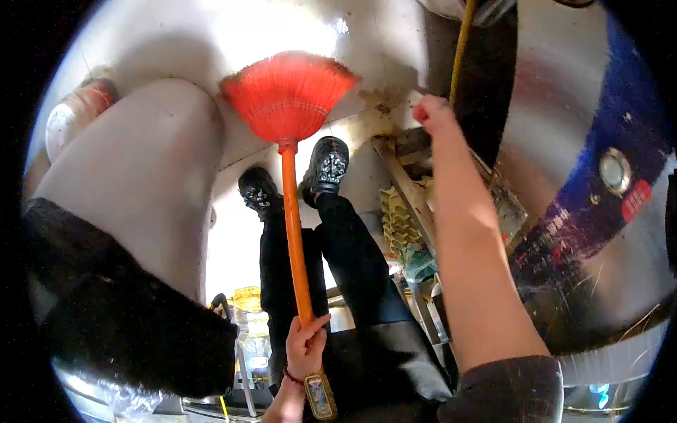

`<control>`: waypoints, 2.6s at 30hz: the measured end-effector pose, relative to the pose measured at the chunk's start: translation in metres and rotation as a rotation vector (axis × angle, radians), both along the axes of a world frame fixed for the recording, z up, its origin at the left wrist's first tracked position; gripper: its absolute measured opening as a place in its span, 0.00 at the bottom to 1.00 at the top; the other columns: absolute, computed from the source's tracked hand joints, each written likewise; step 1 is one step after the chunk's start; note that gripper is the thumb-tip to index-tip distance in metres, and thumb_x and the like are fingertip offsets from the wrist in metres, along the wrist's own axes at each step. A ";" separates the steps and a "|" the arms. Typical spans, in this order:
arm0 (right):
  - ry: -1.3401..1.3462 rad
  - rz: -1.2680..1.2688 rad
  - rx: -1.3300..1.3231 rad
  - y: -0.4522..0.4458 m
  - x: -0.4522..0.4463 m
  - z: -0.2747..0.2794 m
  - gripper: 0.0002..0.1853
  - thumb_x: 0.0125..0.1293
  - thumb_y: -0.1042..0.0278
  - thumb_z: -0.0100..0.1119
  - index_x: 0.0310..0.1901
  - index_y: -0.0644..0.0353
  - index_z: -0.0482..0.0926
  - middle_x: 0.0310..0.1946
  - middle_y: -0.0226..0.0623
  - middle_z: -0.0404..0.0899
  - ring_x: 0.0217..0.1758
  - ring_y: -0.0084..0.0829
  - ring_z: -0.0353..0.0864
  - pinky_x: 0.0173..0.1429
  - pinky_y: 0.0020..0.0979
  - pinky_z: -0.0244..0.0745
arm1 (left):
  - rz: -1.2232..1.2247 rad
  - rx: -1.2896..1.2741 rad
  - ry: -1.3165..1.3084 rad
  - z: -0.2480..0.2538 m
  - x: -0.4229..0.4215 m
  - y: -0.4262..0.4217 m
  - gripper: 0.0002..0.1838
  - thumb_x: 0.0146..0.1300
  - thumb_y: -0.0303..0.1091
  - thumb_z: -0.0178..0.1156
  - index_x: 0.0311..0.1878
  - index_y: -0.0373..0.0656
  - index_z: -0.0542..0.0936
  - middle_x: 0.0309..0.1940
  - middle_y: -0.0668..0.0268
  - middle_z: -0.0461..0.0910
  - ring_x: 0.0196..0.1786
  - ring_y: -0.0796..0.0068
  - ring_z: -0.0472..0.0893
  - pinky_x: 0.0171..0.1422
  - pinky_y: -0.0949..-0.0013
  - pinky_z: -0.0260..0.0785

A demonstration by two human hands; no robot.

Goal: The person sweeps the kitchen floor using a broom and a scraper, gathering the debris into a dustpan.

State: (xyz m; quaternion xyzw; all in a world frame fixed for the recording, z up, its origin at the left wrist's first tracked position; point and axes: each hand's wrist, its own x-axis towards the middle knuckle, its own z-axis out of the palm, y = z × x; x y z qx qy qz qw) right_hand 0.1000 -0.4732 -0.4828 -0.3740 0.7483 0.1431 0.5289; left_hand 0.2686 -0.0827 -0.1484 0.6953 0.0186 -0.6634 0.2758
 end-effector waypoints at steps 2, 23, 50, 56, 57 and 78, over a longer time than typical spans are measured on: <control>0.114 -0.033 0.045 0.024 0.046 0.001 0.07 0.51 0.71 0.50 0.20 0.63 0.72 0.15 0.39 0.72 0.15 0.27 0.66 0.18 0.30 0.58 | -0.050 0.004 -0.027 0.003 0.001 0.006 0.13 0.55 0.20 0.55 0.44 0.40 0.79 0.30 0.68 0.64 0.25 0.82 0.66 0.28 0.80 0.54; -0.026 -0.029 -0.102 0.030 -0.012 -0.016 0.05 0.53 0.76 0.52 0.31 0.65 0.69 0.18 0.37 0.67 0.17 0.29 0.67 0.16 0.29 0.62 | -0.049 0.101 0.033 0.001 0.010 -0.002 0.13 0.58 0.19 0.50 0.44 0.40 0.79 0.32 0.65 0.65 0.22 0.80 0.70 0.25 0.80 0.60; 0.727 -0.420 -0.056 0.058 -0.107 -0.102 0.13 0.59 0.69 0.49 0.18 0.60 0.69 0.15 0.37 0.74 0.17 0.28 0.70 0.17 0.30 0.64 | -0.060 0.089 0.004 -0.007 0.005 0.017 0.13 0.56 0.20 0.52 0.42 0.41 0.80 0.32 0.67 0.66 0.25 0.81 0.69 0.28 0.81 0.60; 0.318 -0.068 0.305 0.080 -0.050 -0.007 0.12 0.57 0.78 0.46 0.18 0.61 0.60 0.12 0.36 0.59 0.14 0.28 0.57 0.15 0.31 0.53 | -0.087 0.019 -0.043 -0.002 0.004 0.015 0.14 0.56 0.17 0.50 0.43 0.39 0.80 0.32 0.64 0.66 0.23 0.79 0.69 0.25 0.79 0.59; 0.231 -0.015 0.395 0.090 -0.033 0.015 0.10 0.56 0.79 0.47 0.20 0.62 0.62 0.13 0.36 0.59 0.14 0.28 0.60 0.16 0.30 0.52 | -0.057 -0.008 -0.047 -0.005 0.001 0.021 0.14 0.56 0.17 0.50 0.43 0.39 0.80 0.31 0.64 0.66 0.23 0.79 0.68 0.24 0.80 0.59; 0.288 0.609 0.208 0.120 -0.057 -0.057 0.07 0.56 0.80 0.39 0.21 0.64 0.59 0.12 0.32 0.47 0.14 0.27 0.48 0.17 0.31 0.43 | -0.069 0.071 -0.004 -0.012 0.001 0.019 0.14 0.54 0.18 0.52 0.41 0.41 0.81 0.34 0.62 0.68 0.31 0.76 0.70 0.32 0.79 0.61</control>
